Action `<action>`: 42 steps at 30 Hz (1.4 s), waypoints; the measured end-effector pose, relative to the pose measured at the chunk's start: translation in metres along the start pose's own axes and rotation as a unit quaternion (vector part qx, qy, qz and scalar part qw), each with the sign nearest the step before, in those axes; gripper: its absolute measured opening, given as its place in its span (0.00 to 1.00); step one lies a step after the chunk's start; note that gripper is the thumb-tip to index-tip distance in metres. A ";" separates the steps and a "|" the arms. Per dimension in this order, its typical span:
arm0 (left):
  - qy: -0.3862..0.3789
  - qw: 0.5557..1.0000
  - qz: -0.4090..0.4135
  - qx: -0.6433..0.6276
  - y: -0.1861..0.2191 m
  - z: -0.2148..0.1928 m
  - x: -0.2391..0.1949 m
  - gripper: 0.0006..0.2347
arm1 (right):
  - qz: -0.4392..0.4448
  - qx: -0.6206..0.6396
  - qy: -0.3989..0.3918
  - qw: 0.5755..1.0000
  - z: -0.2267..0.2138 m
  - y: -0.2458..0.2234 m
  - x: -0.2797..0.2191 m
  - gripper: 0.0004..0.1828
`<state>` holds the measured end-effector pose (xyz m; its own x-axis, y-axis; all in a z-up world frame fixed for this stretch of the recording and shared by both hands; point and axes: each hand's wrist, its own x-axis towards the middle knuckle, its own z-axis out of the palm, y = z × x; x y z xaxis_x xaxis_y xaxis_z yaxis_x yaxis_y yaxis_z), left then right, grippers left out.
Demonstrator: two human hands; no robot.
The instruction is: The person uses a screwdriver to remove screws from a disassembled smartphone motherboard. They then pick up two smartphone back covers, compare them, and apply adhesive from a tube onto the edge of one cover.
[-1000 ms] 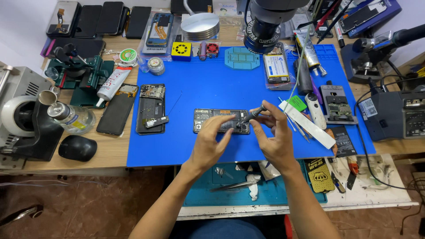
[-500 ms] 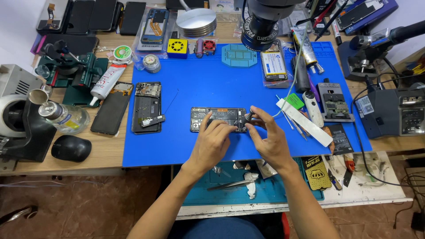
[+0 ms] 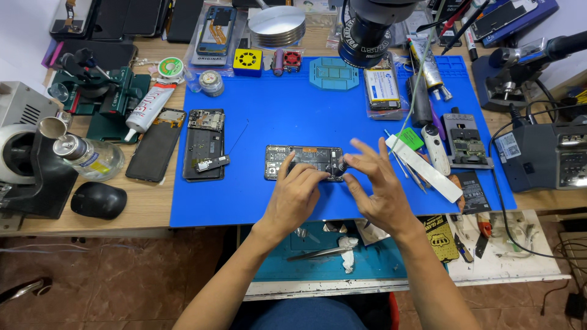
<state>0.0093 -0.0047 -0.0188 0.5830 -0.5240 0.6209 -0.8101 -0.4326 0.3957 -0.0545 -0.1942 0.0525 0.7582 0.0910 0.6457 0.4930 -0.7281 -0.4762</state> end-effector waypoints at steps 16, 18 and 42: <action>0.123 0.953 -0.180 0.212 -0.110 -0.117 -0.009 0.05 | -0.009 -0.050 0.018 0.999 0.007 0.018 -0.003 0.23; 0.068 0.922 -0.282 0.256 -0.135 -0.140 -0.022 0.02 | 0.012 -0.005 -0.005 1.000 0.008 0.007 -0.001 0.20; 0.127 0.906 -0.309 -0.260 -0.114 -0.136 0.022 0.05 | 0.103 0.214 0.152 0.959 -0.007 0.001 0.004 0.28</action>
<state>0.1054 0.1331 0.0420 0.9559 -0.0847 0.2814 -0.2913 -0.1461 0.9454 -0.0539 -0.1996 0.0587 0.7309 -0.2756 0.6243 0.5251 -0.3571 -0.7724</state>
